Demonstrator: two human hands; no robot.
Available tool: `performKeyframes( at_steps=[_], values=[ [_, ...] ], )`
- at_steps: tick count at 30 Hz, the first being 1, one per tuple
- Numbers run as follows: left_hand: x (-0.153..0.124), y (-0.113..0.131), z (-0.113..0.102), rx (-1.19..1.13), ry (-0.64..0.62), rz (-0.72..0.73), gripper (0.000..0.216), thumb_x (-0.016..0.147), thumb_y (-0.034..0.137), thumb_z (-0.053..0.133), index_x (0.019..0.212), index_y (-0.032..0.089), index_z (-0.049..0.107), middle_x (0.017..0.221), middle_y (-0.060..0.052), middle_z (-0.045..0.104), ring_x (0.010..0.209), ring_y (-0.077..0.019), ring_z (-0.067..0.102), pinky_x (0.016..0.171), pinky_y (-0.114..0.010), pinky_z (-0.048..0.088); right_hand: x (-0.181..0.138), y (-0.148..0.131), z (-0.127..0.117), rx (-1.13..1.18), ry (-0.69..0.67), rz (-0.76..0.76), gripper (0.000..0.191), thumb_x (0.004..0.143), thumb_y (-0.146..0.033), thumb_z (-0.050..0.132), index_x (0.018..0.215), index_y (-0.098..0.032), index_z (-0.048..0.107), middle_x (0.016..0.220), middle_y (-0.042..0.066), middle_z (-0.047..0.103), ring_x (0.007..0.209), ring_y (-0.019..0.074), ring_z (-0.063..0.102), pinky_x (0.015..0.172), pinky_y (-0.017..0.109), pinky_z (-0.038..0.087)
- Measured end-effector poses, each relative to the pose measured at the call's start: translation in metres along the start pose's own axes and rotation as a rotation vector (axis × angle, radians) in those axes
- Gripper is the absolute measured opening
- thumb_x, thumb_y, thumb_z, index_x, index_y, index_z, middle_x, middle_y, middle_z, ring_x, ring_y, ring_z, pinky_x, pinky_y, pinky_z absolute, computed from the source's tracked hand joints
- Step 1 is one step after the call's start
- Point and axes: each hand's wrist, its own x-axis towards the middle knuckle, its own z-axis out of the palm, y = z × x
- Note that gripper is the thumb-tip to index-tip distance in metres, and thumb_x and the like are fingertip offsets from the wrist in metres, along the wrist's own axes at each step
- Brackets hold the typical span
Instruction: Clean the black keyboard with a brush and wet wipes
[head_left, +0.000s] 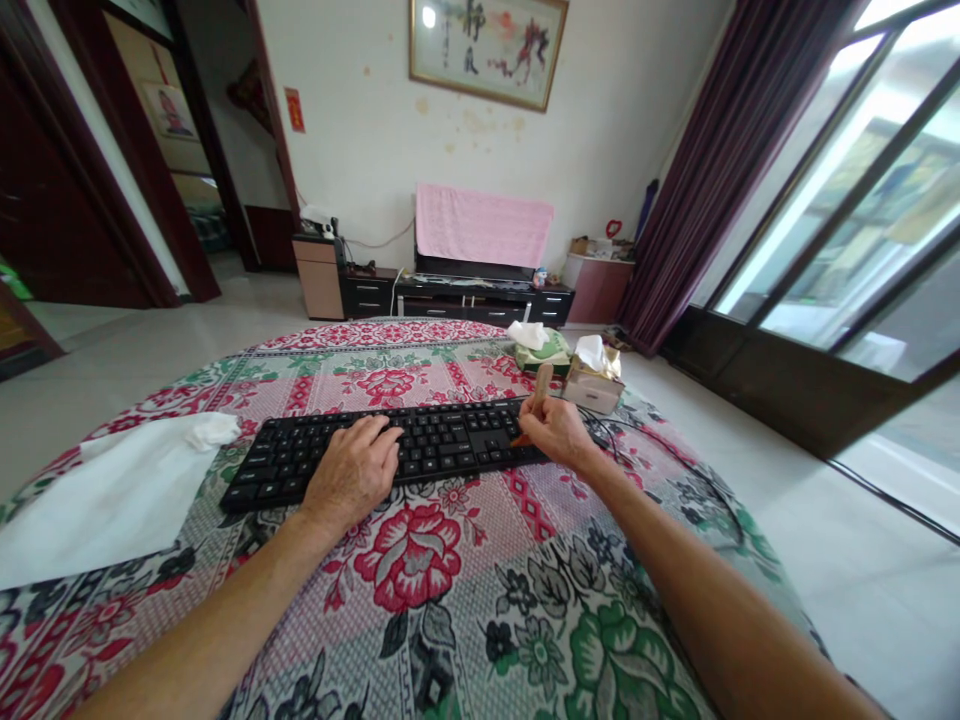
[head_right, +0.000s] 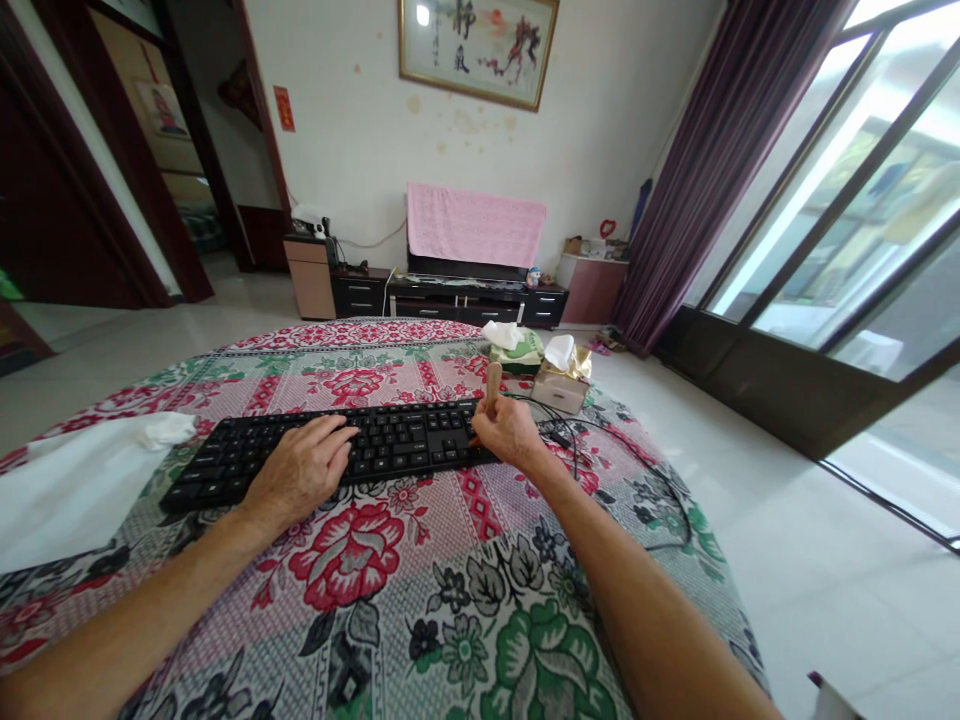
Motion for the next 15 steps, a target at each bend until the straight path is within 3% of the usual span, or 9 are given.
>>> performKeyframes(
  at_steps=[4,7,11,15],
  values=[
    [0.000,0.000,-0.001,0.002,-0.005,0.002,0.032,0.090,0.022,0.043,0.112,0.014,0.065,0.119,-0.013,0.063,0.112,-0.0288,0.056,0.090,-0.045,0.047,0.008,0.019,-0.011,-0.124,0.089,0.099,0.014,0.068,-0.027,0.047,0.061,-0.019,0.055,0.052,0.000,0.053,0.052,0.0145,0.049,0.052,0.026,0.032],
    [0.001,0.000,0.000,0.001,-0.010,0.002,0.032,0.090,0.022,0.044,0.112,0.013,0.065,0.119,-0.014,0.063,0.112,-0.0288,0.056,0.090,-0.045,0.047,0.012,0.025,-0.013,-0.049,0.133,0.076,0.015,0.071,-0.027,0.045,0.066,-0.018,0.057,0.055,0.001,0.056,0.054,0.0145,0.051,0.054,0.026,0.035],
    [0.000,0.000,0.000,-0.010,-0.011,-0.002,0.031,0.089,0.021,0.046,0.112,0.013,0.065,0.119,-0.014,0.062,0.112,-0.0288,0.056,0.091,-0.044,0.047,0.011,0.014,-0.012,0.254,0.030,0.040,0.028,0.082,-0.035,0.038,0.078,-0.017,0.060,0.069,0.003,0.063,0.062,0.0148,0.058,0.060,0.025,0.042],
    [0.000,-0.001,0.001,-0.011,-0.005,0.007,0.031,0.089,0.022,0.046,0.112,0.013,0.065,0.119,-0.014,0.063,0.112,-0.0289,0.056,0.091,-0.045,0.048,0.008,0.002,-0.014,0.170,-0.007,-0.060,0.044,0.089,-0.046,0.034,0.081,-0.017,0.066,0.077,0.004,0.065,0.071,0.0161,0.059,0.066,0.027,0.043]
  ],
)
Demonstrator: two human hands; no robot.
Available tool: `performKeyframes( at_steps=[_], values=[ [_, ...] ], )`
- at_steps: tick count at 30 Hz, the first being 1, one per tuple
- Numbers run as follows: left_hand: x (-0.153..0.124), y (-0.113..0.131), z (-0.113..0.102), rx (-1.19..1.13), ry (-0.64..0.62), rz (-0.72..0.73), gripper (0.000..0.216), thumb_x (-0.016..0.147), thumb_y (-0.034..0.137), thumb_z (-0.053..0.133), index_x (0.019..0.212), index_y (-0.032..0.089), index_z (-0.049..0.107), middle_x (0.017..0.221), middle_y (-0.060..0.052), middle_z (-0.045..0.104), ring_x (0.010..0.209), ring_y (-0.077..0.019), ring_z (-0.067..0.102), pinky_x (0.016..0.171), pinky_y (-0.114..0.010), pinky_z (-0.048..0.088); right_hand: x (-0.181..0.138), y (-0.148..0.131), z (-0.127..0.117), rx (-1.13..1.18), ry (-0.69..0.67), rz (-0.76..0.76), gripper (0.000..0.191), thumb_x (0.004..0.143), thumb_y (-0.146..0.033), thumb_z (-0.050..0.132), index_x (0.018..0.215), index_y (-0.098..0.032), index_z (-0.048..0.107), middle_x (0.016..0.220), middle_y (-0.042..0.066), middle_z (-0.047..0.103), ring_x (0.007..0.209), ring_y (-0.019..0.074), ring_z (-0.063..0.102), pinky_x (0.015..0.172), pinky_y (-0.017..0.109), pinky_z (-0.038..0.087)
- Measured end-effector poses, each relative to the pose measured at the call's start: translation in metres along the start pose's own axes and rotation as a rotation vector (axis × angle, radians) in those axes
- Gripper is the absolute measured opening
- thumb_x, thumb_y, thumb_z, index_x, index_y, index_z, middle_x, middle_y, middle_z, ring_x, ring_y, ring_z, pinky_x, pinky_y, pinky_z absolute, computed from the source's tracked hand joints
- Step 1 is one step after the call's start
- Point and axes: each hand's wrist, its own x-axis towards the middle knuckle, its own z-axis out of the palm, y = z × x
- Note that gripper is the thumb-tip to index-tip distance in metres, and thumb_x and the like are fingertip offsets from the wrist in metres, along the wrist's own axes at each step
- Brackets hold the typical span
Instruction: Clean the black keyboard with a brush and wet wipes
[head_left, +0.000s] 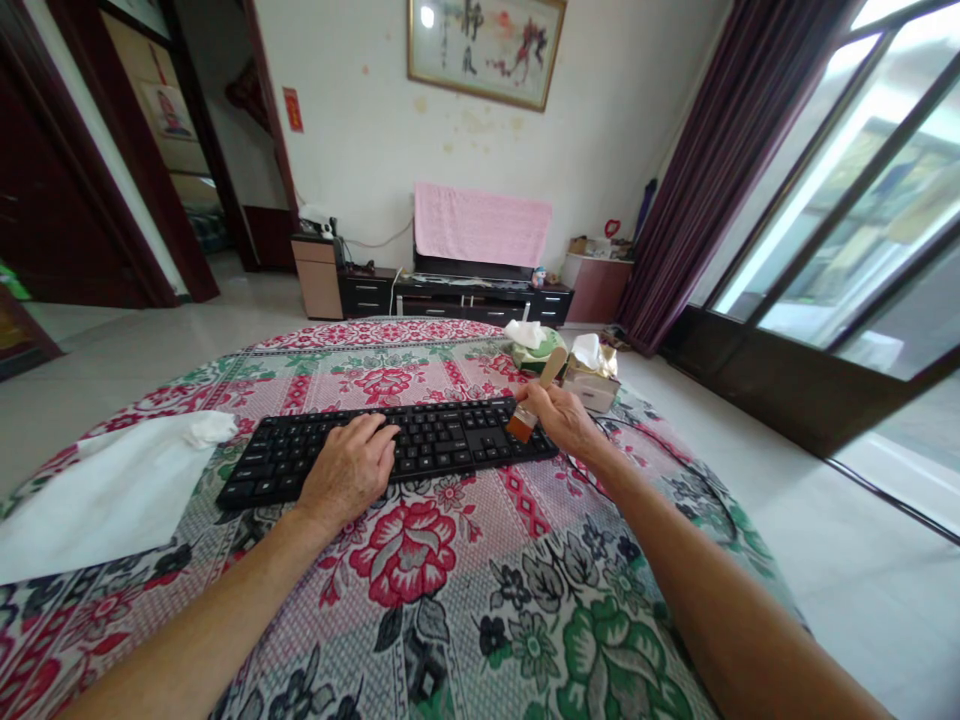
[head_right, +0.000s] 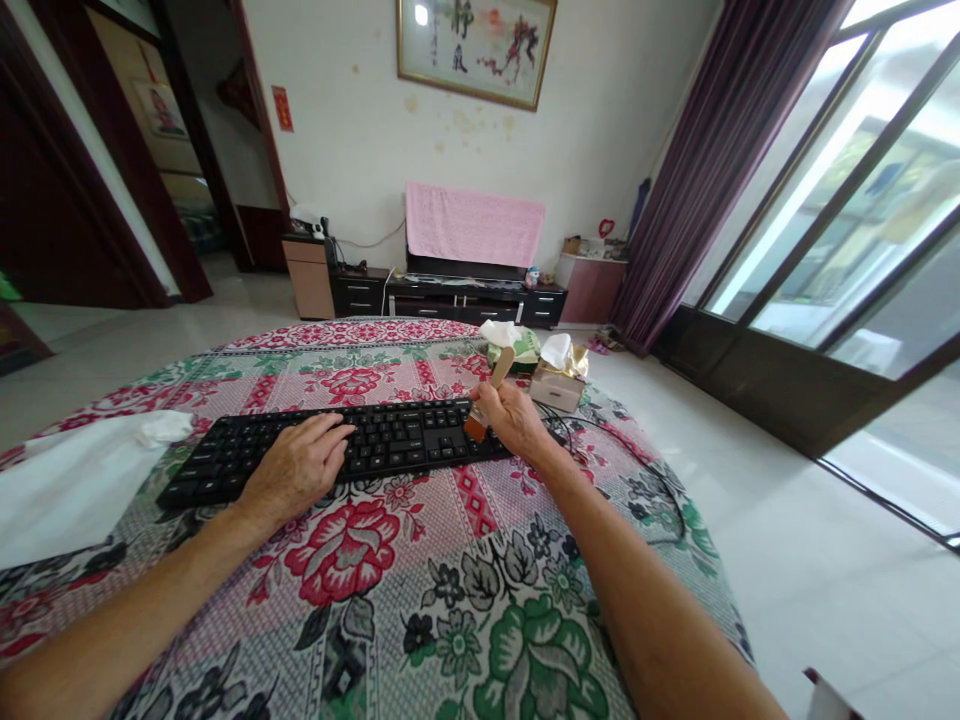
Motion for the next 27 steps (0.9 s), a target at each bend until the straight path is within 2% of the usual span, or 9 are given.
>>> performKeyframes(
  at_steps=[4,7,11,15,18,21,23,25,27],
  values=[
    [0.000,0.000,0.000,0.014,0.004,0.005,0.032,0.090,0.022,0.044,0.112,0.013,0.065,0.119,-0.014,0.063,0.112,-0.0289,0.056,0.090,-0.045,0.048,-0.001,-0.001,-0.003,0.056,-0.078,0.079,0.046,0.089,-0.051,0.038,0.094,-0.015,0.067,0.065,0.003,0.061,0.057,0.0141,0.055,0.055,0.026,0.043],
    [0.000,0.000,0.001,0.010,0.008,-0.001,0.031,0.090,0.022,0.045,0.112,0.014,0.066,0.119,-0.013,0.063,0.112,-0.0286,0.056,0.091,-0.045,0.048,0.000,0.000,-0.004,0.202,-0.190,0.107,0.040,0.085,-0.049,0.048,0.100,-0.015,0.065,0.071,0.004,0.063,0.058,0.0135,0.056,0.053,0.026,0.045],
    [0.000,-0.001,0.002,-0.016,0.014,-0.006,0.031,0.089,0.022,0.046,0.111,0.015,0.066,0.118,-0.014,0.063,0.112,-0.0286,0.057,0.091,-0.045,0.048,0.000,-0.004,-0.002,0.239,-0.276,0.075,0.029,0.082,-0.043,0.054,0.090,-0.017,0.066,0.078,0.005,0.065,0.063,0.0123,0.056,0.057,0.026,0.047],
    [0.000,-0.001,0.002,-0.005,0.006,-0.002,0.031,0.089,0.022,0.046,0.111,0.014,0.066,0.119,-0.014,0.063,0.113,-0.0288,0.056,0.090,-0.046,0.048,-0.003,-0.010,0.007,0.131,-0.244,0.051,0.030,0.084,-0.039,0.049,0.076,-0.015,0.065,0.073,0.005,0.064,0.062,0.0124,0.055,0.058,0.025,0.044],
    [-0.001,-0.002,0.002,0.018,-0.001,0.003,0.032,0.090,0.023,0.044,0.112,0.013,0.066,0.120,-0.014,0.062,0.113,-0.0287,0.056,0.091,-0.045,0.048,-0.004,-0.012,0.008,-0.119,-0.169,0.090,0.029,0.081,-0.034,0.047,0.066,-0.014,0.063,0.061,0.004,0.059,0.055,0.0119,0.050,0.052,0.025,0.036],
    [-0.001,-0.001,0.001,0.027,-0.006,0.005,0.032,0.090,0.023,0.044,0.112,0.013,0.065,0.121,-0.014,0.062,0.113,-0.0282,0.056,0.091,-0.045,0.048,-0.002,-0.011,-0.001,-0.415,-0.048,0.156,0.025,0.075,-0.030,0.049,0.062,-0.014,0.063,0.052,0.004,0.055,0.050,0.0125,0.046,0.049,0.027,0.029],
    [0.000,-0.001,0.001,0.026,-0.011,0.007,0.032,0.090,0.023,0.044,0.112,0.013,0.065,0.121,-0.014,0.062,0.113,-0.0281,0.056,0.090,-0.045,0.048,-0.001,-0.012,-0.009,-0.528,0.018,0.178,0.024,0.073,-0.029,0.050,0.061,-0.014,0.064,0.052,0.005,0.055,0.051,0.0138,0.048,0.050,0.027,0.027],
    [0.000,-0.001,0.001,0.023,-0.012,0.008,0.032,0.090,0.023,0.044,0.112,0.013,0.065,0.120,-0.014,0.062,0.113,-0.0283,0.056,0.090,-0.044,0.048,-0.001,-0.014,-0.011,-0.527,0.056,0.174,0.024,0.073,-0.028,0.049,0.061,-0.014,0.065,0.053,0.006,0.057,0.053,0.0147,0.050,0.052,0.027,0.028],
    [0.000,-0.001,0.001,0.018,-0.009,0.009,0.033,0.091,0.023,0.044,0.112,0.012,0.065,0.120,-0.014,0.062,0.112,-0.0286,0.056,0.090,-0.045,0.048,-0.003,-0.019,-0.008,-0.431,0.024,0.144,0.028,0.076,-0.030,0.047,0.063,-0.013,0.065,0.057,0.007,0.059,0.054,0.0143,0.052,0.052,0.027,0.030]
  ],
)
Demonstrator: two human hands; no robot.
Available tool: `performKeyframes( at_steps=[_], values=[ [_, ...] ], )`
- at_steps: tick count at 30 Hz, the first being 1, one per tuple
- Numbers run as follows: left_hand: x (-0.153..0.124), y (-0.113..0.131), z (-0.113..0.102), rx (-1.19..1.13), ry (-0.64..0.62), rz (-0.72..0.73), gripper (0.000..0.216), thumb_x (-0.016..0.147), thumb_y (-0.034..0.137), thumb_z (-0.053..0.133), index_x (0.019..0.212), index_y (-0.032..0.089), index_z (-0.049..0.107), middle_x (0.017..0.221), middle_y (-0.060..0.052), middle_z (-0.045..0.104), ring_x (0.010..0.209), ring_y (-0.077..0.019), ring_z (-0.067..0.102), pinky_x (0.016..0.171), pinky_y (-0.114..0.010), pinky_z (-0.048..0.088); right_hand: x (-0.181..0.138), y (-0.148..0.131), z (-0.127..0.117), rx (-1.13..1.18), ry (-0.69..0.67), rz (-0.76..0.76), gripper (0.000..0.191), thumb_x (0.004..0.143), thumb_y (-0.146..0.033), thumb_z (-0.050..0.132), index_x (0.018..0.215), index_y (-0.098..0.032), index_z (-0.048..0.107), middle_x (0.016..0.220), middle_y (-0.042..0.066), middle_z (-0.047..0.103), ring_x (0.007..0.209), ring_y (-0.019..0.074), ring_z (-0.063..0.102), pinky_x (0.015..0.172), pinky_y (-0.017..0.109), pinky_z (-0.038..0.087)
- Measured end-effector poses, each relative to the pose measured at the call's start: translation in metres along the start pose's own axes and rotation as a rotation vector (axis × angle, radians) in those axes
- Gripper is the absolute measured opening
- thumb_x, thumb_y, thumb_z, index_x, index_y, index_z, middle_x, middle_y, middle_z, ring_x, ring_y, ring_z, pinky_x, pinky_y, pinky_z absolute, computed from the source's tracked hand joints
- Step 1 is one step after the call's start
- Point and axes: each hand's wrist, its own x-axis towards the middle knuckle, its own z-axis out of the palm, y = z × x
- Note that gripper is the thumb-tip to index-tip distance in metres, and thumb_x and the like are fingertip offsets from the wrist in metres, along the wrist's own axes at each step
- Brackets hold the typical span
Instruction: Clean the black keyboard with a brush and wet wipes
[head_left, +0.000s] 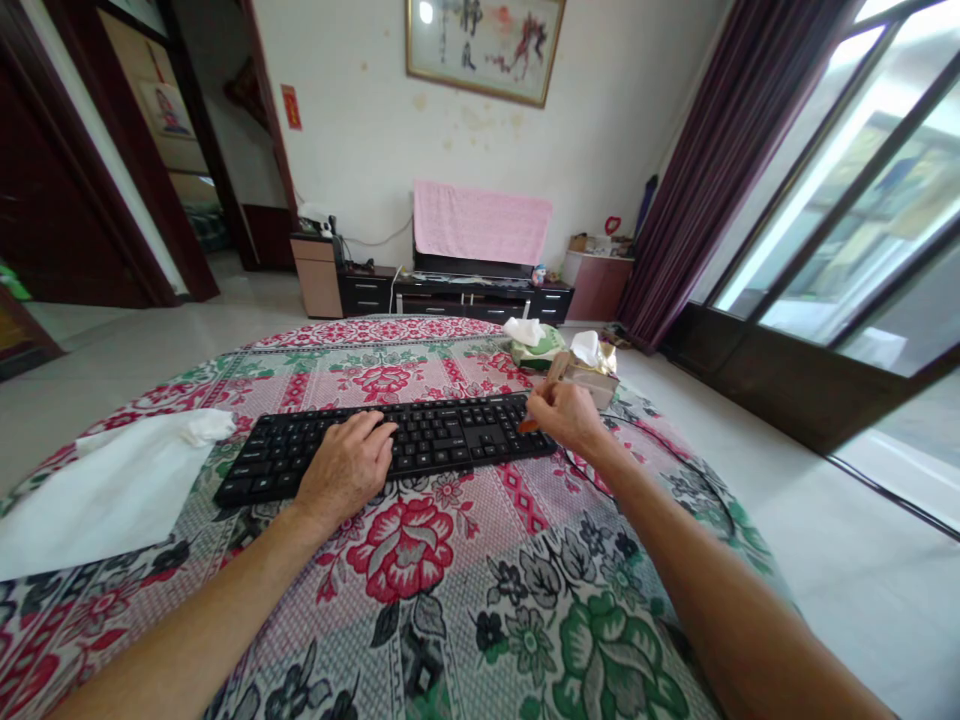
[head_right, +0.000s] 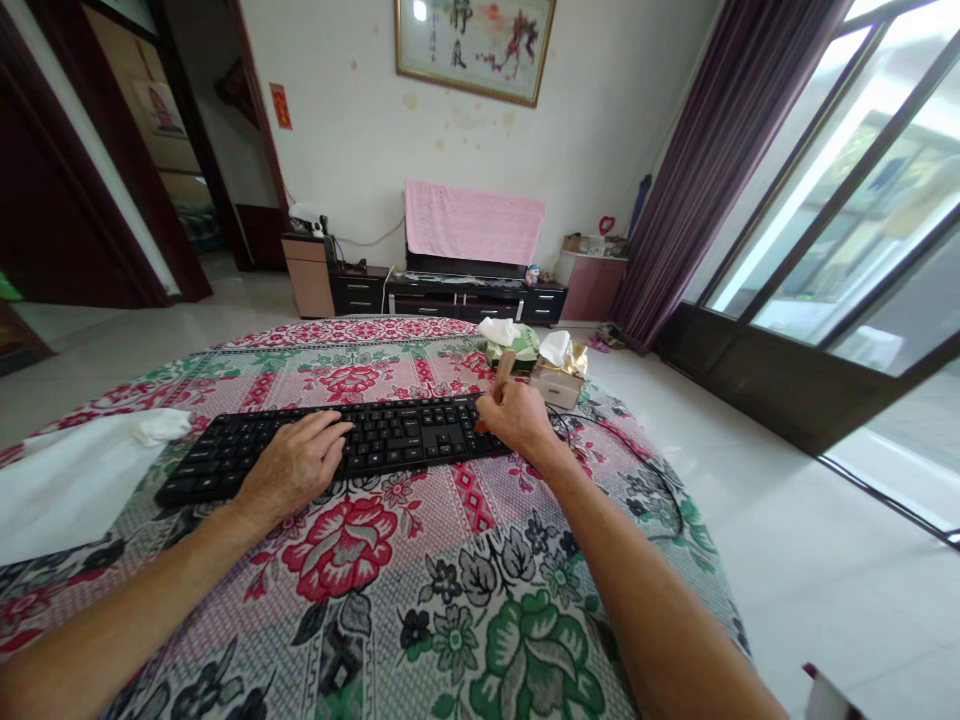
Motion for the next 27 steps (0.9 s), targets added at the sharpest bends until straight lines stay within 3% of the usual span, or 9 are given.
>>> performKeyframes(
  at_steps=[4,9,12,17,19,24,27],
  values=[
    [0.000,0.000,0.000,-0.011,0.004,-0.006,0.033,0.090,0.023,0.044,0.112,0.012,0.065,0.119,-0.014,0.062,0.112,-0.0287,0.056,0.090,-0.045,0.048,-0.004,-0.006,0.009,0.046,-0.081,-0.050,0.031,0.077,-0.032,0.046,0.062,-0.013,0.065,0.058,0.007,0.060,0.052,0.0132,0.050,0.051,0.026,0.030],
    [0.000,0.001,0.000,-0.004,-0.002,-0.013,0.032,0.090,0.023,0.044,0.112,0.014,0.065,0.120,-0.014,0.062,0.113,-0.0280,0.056,0.091,-0.044,0.048,0.000,0.004,0.007,-0.093,0.006,-0.002,0.025,0.073,-0.030,0.049,0.062,-0.014,0.065,0.054,0.006,0.058,0.052,0.0145,0.049,0.051,0.027,0.028],
    [0.000,0.001,0.000,0.001,0.000,-0.010,0.032,0.090,0.023,0.044,0.112,0.014,0.065,0.120,-0.014,0.062,0.112,-0.0284,0.056,0.091,-0.045,0.048,-0.003,-0.001,0.008,0.069,-0.012,-0.041,0.029,0.077,-0.032,0.046,0.061,-0.014,0.063,0.056,0.005,0.058,0.052,0.0132,0.049,0.051,0.026,0.030],
    [0.000,-0.001,0.001,-0.012,0.001,-0.008,0.032,0.090,0.023,0.043,0.112,0.015,0.065,0.119,-0.014,0.063,0.112,-0.0284,0.056,0.091,-0.045,0.048,-0.015,-0.019,0.019,0.392,-0.215,-0.222,0.028,0.080,-0.033,0.045,0.070,-0.014,0.064,0.070,0.004,0.064,0.057,0.0114,0.051,0.053,0.023,0.034],
    [0.000,-0.001,0.001,-0.021,0.004,-0.004,0.032,0.090,0.023,0.043,0.112,0.016,0.065,0.119,-0.013,0.063,0.112,-0.0284,0.056,0.091,-0.045,0.048,-0.015,-0.019,0.019,0.344,-0.230,-0.227,0.027,0.080,-0.031,0.046,0.068,-0.014,0.063,0.068,0.004,0.063,0.056,0.0112,0.050,0.053,0.023,0.034],
    [0.000,-0.001,0.001,-0.038,0.013,-0.018,0.031,0.089,0.023,0.045,0.111,0.016,0.066,0.119,-0.014,0.063,0.113,-0.0286,0.056,0.091,-0.046,0.048,-0.003,0.000,0.006,-0.053,-0.080,-0.046,0.025,0.074,-0.029,0.049,0.057,-0.015,0.061,0.052,0.005,0.055,0.050,0.0122,0.045,0.051,0.027,0.027],
    [0.000,0.000,0.000,-0.027,0.001,-0.012,0.031,0.089,0.023,0.045,0.112,0.015,0.066,0.120,-0.014,0.062,0.112,-0.0286,0.056,0.091,-0.045,0.048,0.002,0.009,-0.001,-0.100,-0.064,0.005,0.025,0.073,-0.029,0.049,0.060,-0.015,0.064,0.054,0.006,0.057,0.052,0.0135,0.048,0.052,0.027,0.028]
  ],
)
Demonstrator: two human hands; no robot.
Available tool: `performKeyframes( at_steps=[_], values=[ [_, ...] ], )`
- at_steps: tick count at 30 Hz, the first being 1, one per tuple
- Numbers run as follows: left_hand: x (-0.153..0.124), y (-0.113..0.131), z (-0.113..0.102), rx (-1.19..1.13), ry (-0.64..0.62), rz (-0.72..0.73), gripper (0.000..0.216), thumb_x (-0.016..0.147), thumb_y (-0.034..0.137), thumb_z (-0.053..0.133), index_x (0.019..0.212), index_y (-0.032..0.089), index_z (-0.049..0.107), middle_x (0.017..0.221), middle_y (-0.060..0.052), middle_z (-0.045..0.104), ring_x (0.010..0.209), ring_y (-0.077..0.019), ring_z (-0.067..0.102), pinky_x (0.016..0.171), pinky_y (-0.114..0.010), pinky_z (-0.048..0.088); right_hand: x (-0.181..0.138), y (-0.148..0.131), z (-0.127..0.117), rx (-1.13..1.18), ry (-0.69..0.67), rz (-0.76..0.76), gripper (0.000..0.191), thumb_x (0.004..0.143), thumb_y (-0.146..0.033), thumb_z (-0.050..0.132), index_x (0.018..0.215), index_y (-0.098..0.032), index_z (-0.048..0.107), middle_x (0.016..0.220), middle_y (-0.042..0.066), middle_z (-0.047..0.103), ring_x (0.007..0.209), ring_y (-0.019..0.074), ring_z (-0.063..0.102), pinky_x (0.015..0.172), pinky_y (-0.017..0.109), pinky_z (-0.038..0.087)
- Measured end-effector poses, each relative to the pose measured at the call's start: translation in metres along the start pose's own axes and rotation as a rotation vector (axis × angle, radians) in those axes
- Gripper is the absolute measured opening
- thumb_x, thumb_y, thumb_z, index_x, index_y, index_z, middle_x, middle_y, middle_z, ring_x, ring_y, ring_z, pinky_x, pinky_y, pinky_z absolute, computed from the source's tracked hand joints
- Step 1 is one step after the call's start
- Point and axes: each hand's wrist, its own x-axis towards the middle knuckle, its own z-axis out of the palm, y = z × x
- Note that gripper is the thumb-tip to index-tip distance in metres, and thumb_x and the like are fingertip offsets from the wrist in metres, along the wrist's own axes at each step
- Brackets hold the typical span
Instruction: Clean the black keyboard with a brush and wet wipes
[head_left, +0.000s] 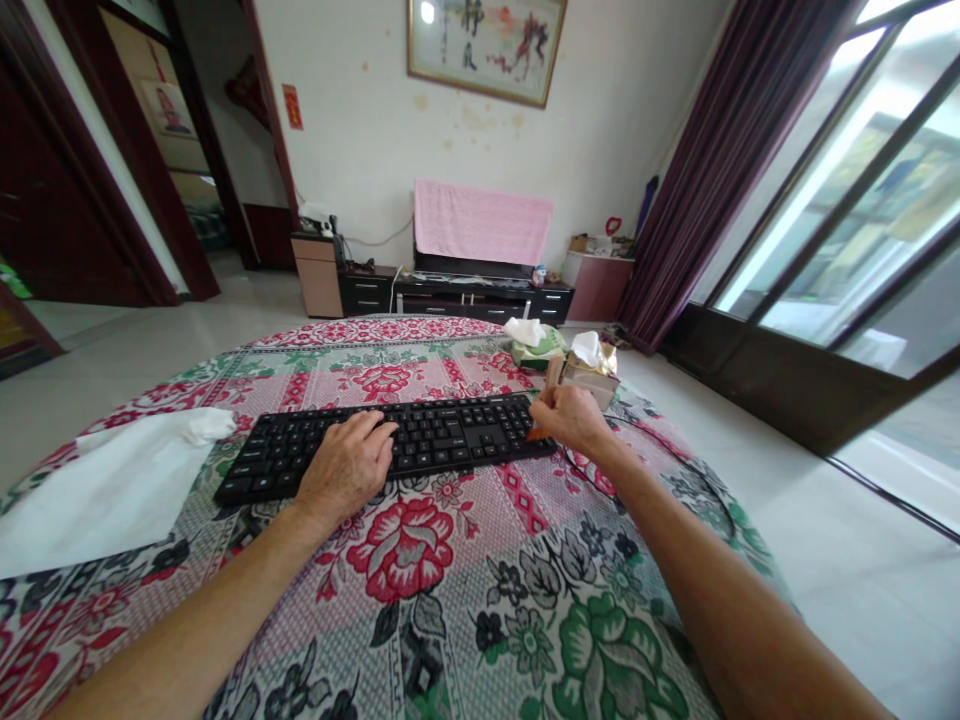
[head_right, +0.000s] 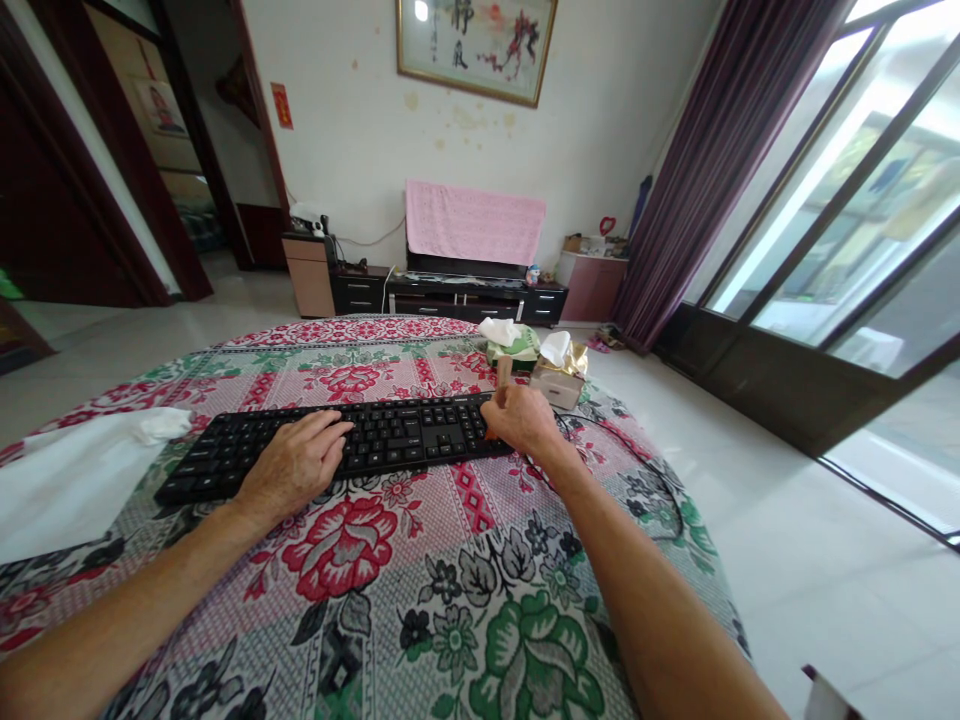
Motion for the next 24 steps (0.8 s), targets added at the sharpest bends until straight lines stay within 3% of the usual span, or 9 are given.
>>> performKeyframes(
  at_steps=[7,10,14,17,24],
  values=[
    [0.000,0.000,0.000,0.018,-0.001,0.013,0.032,0.090,0.023,0.044,0.113,0.014,0.065,0.119,-0.014,0.062,0.112,-0.0285,0.056,0.090,-0.044,0.048,0.004,0.009,-0.008,-0.102,0.017,0.094,0.025,0.072,-0.030,0.049,0.066,-0.014,0.068,0.059,0.009,0.061,0.057,0.0176,0.053,0.054,0.029,0.030],
    [0.000,0.000,0.000,0.023,-0.004,0.016,0.032,0.090,0.023,0.044,0.112,0.014,0.065,0.120,-0.014,0.062,0.112,-0.0284,0.056,0.090,-0.044,0.048,0.002,0.003,-0.010,-0.009,0.027,0.071,0.024,0.073,-0.029,0.050,0.065,-0.014,0.067,0.059,0.008,0.060,0.057,0.0164,0.052,0.053,0.028,0.032],
    [0.000,-0.001,0.000,0.027,-0.005,0.013,0.033,0.091,0.024,0.042,0.113,0.015,0.064,0.120,-0.013,0.062,0.112,-0.0281,0.056,0.090,-0.043,0.047,-0.008,-0.018,0.000,0.409,-0.199,-0.120,0.027,0.078,-0.032,0.047,0.071,-0.014,0.067,0.061,0.004,0.061,0.054,0.0124,0.050,0.049,0.024,0.033],
    [0.000,-0.001,0.001,0.010,0.003,0.006,0.032,0.091,0.024,0.042,0.112,0.016,0.065,0.120,-0.013,0.062,0.113,-0.0279,0.056,0.091,-0.043,0.047,-0.016,-0.031,0.011,0.547,-0.319,-0.189,0.026,0.078,-0.033,0.049,0.075,-0.015,0.067,0.066,0.004,0.063,0.056,0.0118,0.052,0.049,0.023,0.035],
    [0.000,-0.001,0.001,-0.011,0.018,0.010,0.031,0.090,0.024,0.043,0.111,0.018,0.065,0.119,-0.012,0.062,0.112,-0.0275,0.056,0.090,-0.043,0.047,-0.010,-0.020,0.006,0.209,-0.176,-0.099,0.025,0.073,-0.027,0.049,0.053,-0.015,0.059,0.049,0.002,0.054,0.047,0.0105,0.044,0.047,0.025,0.027]
  ],
)
